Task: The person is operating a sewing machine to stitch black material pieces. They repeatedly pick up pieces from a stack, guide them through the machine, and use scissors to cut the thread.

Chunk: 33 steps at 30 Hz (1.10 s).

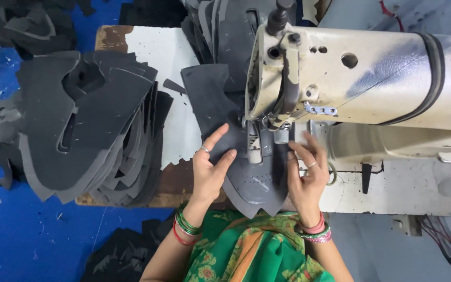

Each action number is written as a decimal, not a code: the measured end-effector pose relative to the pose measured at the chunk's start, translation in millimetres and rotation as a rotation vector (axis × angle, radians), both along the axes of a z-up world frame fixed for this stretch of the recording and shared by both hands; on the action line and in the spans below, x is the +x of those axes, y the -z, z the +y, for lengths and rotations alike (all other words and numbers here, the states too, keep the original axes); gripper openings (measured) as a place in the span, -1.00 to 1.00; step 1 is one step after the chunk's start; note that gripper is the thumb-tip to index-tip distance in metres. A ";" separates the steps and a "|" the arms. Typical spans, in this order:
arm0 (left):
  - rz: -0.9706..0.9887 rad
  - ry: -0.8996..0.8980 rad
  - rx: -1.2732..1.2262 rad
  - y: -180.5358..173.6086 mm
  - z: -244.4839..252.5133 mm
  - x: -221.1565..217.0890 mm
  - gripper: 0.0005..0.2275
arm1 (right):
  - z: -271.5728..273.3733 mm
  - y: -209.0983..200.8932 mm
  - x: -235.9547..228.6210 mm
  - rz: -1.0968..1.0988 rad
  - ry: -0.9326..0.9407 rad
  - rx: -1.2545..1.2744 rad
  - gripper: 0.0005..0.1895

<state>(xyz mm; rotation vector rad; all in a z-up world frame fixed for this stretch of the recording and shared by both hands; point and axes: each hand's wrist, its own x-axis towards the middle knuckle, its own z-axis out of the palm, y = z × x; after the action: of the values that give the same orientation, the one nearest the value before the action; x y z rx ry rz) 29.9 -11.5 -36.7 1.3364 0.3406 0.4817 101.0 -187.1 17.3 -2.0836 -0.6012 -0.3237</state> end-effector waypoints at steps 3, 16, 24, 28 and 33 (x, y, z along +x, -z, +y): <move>-0.019 -0.025 -0.025 2.6 -3.8 5.4 -0.53 | -21.7 38.1 5.2 0.356 -0.076 0.455 -0.61; -0.023 -0.046 -0.220 23.4 -8.4 22.1 -0.48 | -42.6 91.5 8.1 0.716 -0.312 0.500 -0.43; -0.029 -0.029 -0.195 23.8 1.7 44.7 -0.47 | -33.4 93.1 21.4 0.662 -0.261 0.510 -0.44; -0.039 -0.009 -0.167 25.6 9.9 55.4 -0.47 | -32.3 101.4 28.0 0.631 -0.247 0.496 -0.44; -0.029 -0.006 -0.169 30.5 14.0 63.0 -0.47 | -30.0 108.4 38.5 0.593 -0.252 0.456 -0.43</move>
<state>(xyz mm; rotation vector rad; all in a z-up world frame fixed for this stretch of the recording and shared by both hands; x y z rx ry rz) 92.8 2.6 -67.1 1.1634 0.3535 0.4668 139.6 -217.1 -91.1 -1.5322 -0.3743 0.2780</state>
